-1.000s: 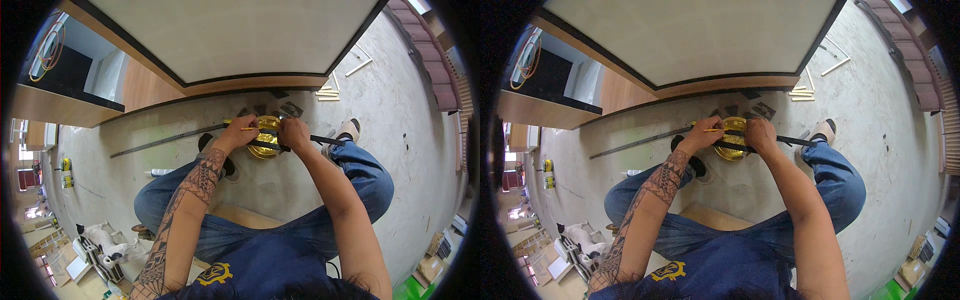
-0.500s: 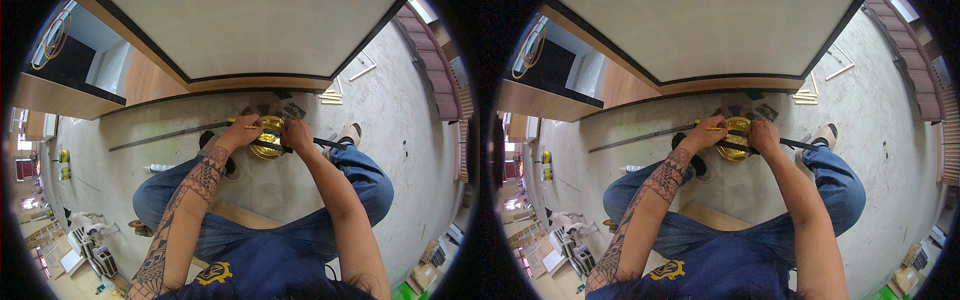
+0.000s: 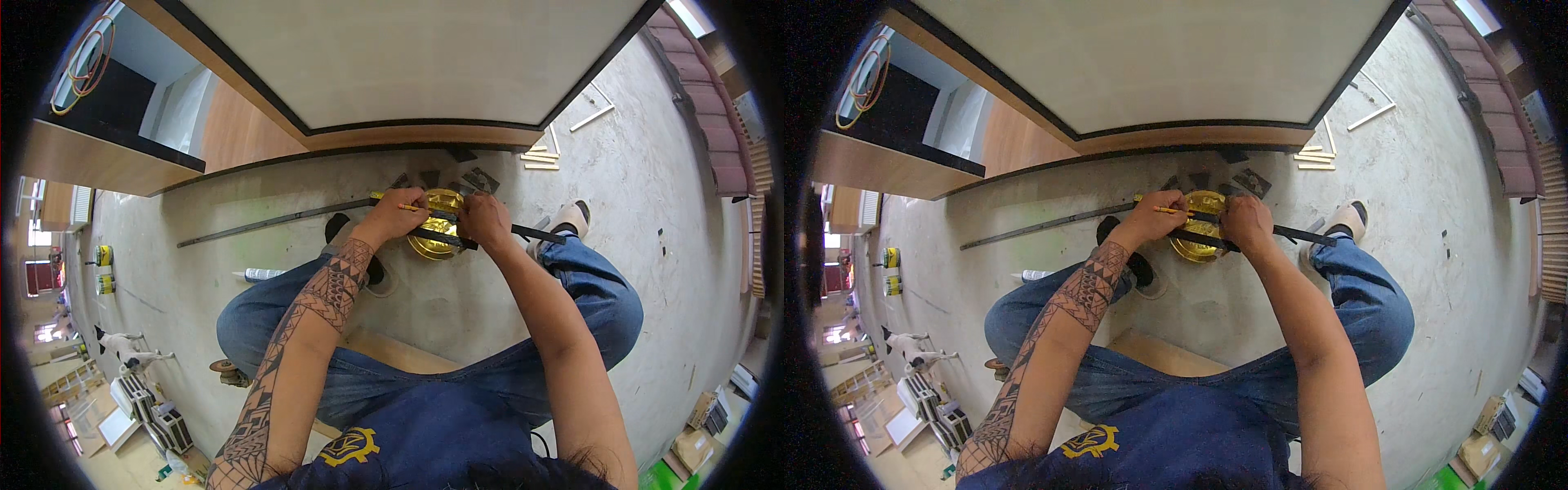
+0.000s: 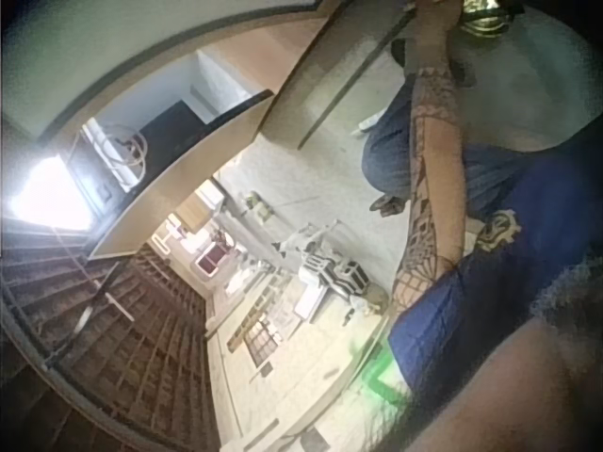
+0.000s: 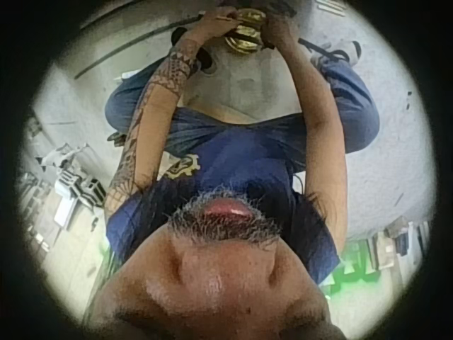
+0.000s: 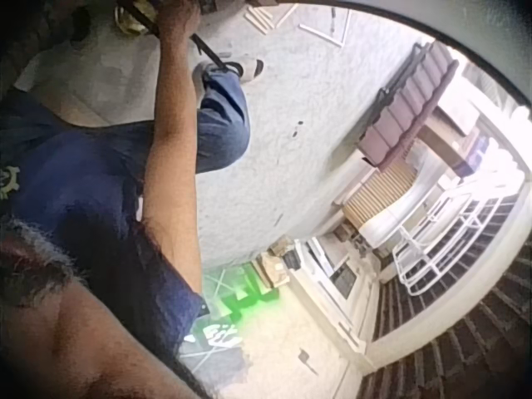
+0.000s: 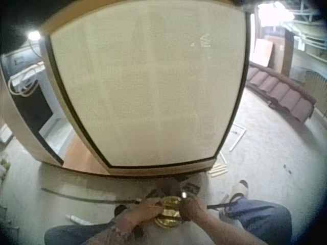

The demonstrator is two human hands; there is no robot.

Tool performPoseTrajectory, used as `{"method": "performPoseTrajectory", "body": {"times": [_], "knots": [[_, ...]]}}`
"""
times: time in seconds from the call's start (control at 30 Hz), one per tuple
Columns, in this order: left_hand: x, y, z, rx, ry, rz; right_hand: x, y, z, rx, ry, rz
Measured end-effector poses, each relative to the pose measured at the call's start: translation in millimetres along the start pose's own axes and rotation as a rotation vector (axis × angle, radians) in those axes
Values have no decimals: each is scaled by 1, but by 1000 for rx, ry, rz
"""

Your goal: Manufacturing a furniture cabinet by cutting and applying trim and sealant.

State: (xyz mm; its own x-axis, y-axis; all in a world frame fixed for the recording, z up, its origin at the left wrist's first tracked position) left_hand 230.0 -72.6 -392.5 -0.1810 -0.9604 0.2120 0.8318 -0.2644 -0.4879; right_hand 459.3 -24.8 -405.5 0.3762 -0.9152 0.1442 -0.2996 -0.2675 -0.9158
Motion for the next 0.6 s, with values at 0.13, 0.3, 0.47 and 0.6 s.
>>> {"method": "performPoseTrajectory", "body": {"times": [0.13,0.3,0.47,0.6], "knots": [[0,2,-2,28,-31,26,-1,0,0,4,19,-15],[7,6,-15,96,-108,87,-1,-8,3,-139,89,-99],[11,10,-12,118,-104,110,17,-23,11,-303,93,329],[10,12,-11,89,-78,115,53,-47,19,-485,-24,155]]}}
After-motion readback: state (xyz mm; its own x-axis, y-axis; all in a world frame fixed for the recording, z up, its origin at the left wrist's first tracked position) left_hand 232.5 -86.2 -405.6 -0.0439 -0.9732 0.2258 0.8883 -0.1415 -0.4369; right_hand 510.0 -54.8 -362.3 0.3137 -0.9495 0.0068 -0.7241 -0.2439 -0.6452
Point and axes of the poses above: each hand's wrist, its own x-axis away from the middle knuckle, its own y-axis out of the palm, z = x × y, the point moved 1 cm from there along -x, towards the middle knuckle
